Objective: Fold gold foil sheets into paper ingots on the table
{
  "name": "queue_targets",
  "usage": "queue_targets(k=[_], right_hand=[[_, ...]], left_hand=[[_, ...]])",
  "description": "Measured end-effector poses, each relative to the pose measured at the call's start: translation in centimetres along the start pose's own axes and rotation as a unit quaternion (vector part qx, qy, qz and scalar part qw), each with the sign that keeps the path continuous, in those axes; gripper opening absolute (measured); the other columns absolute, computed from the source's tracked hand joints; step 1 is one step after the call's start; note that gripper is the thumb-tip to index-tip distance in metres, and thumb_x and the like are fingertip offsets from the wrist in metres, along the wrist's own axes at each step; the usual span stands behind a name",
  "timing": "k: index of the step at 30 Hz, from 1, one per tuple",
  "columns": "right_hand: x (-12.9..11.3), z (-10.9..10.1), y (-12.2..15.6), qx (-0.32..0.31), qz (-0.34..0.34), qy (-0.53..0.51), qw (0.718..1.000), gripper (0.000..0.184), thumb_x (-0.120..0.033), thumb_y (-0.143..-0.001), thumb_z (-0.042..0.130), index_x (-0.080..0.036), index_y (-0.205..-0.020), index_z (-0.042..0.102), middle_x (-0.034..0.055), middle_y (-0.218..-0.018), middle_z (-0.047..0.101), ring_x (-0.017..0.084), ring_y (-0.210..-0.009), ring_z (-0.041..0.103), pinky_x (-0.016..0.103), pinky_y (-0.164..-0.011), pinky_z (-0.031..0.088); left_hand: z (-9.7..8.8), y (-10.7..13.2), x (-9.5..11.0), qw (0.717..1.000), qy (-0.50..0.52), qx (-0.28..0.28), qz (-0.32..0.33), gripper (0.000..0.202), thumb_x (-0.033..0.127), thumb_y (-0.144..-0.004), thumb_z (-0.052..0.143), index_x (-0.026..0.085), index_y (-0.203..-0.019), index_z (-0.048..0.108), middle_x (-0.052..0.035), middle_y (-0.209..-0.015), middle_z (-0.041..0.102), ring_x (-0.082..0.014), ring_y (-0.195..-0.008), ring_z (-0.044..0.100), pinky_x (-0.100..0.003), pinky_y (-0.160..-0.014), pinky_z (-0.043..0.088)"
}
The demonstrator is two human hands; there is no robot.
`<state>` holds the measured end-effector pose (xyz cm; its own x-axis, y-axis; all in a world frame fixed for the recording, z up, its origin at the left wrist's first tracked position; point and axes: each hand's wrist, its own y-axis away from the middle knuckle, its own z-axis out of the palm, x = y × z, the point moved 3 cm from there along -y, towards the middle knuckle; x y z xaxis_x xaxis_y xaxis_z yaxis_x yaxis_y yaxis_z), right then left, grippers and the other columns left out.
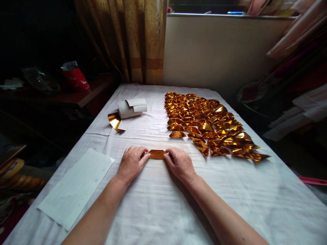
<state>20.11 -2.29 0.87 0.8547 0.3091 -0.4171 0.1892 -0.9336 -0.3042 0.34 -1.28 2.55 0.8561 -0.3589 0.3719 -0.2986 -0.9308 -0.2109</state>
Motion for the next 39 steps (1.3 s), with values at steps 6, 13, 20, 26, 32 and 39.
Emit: queue_targets(k=[6,13,20,26,32,39], right_hand=[[-0.2,0.2,-0.1,0.019,0.011,0.016,1.0,0.012,-0.03,-0.092,0.055,-0.022,-0.085,0.06,0.0024,-0.075,0.066,0.019,-0.071,0.058,0.03,-0.066,0.035],[0.3,0.9,0.2,0.032,0.008,0.031,0.999,0.01,-0.022,-0.092,0.052,-0.021,-0.092,0.061,0.0051,-0.086,0.065,0.02,-0.08,0.058,0.03,-0.07,0.037],[0.0,0.6,0.3,0.05,-0.007,0.042,0.998,0.022,-0.017,-0.094,0.045,-0.021,-0.103,0.065,0.0084,-0.097,0.067,0.022,-0.088,0.06,0.032,-0.075,0.043],[-3.1,1.1,1.1,-0.038,-0.121,0.05,0.991,0.045,-0.031,-0.096,0.047,-0.02,-0.14,0.049,0.0099,-0.146,0.049,0.028,-0.138,0.038,0.047,-0.113,0.027],[-2.7,1.3,1.9,-0.138,-0.097,0.057,0.984,0.056,-0.043,-0.097,0.046,-0.017,-0.147,0.04,0.0123,-0.154,0.036,0.028,-0.143,0.032,0.057,-0.118,0.017],[-0.4,-0.5,2.9,-0.184,-0.045,0.083,0.978,0.058,-0.046,-0.099,0.039,-0.02,-0.15,0.034,0.0067,-0.158,0.026,0.027,-0.147,0.022,0.056,-0.119,0.013]], left_hand=[[0.2,0.0,0.8,0.997,-0.073,0.004,-0.021,0.01,0.029,-0.092,0.055,0.022,-0.096,0.062,-0.0031,-0.088,0.069,-0.0228,-0.088,0.059,-0.036,-0.081,0.04],[0.5,0.2,0.8,0.995,-0.101,0.018,-0.022,0.011,0.026,-0.091,0.054,0.022,-0.098,0.061,-0.0044,-0.094,0.068,-0.0235,-0.091,0.059,-0.037,-0.082,0.04],[0.7,0.2,1.0,0.996,-0.084,0.02,-0.03,0.012,0.024,-0.091,0.054,0.026,-0.099,0.064,-0.0034,-0.096,0.067,-0.0232,-0.093,0.058,-0.037,-0.082,0.04],[0.7,0.4,1.3,0.994,-0.103,0.022,-0.024,0.018,0.025,-0.093,0.052,0.026,-0.104,0.066,-0.0049,-0.096,0.067,-0.024,-0.093,0.058,-0.038,-0.082,0.04],[0.8,0.5,0.9,0.997,-0.073,0.023,-0.024,0.019,0.027,-0.094,0.054,0.029,-0.105,0.069,-0.0034,-0.097,0.066,-0.0227,-0.094,0.058,-0.037,-0.083,0.04],[0.7,0.9,0.1,0.998,-0.052,0.022,-0.025,0.023,0.023,-0.091,0.057,0.032,-0.106,0.072,-0.0023,-0.095,0.066,-0.0201,-0.092,0.058,-0.034,-0.081,0.041]])
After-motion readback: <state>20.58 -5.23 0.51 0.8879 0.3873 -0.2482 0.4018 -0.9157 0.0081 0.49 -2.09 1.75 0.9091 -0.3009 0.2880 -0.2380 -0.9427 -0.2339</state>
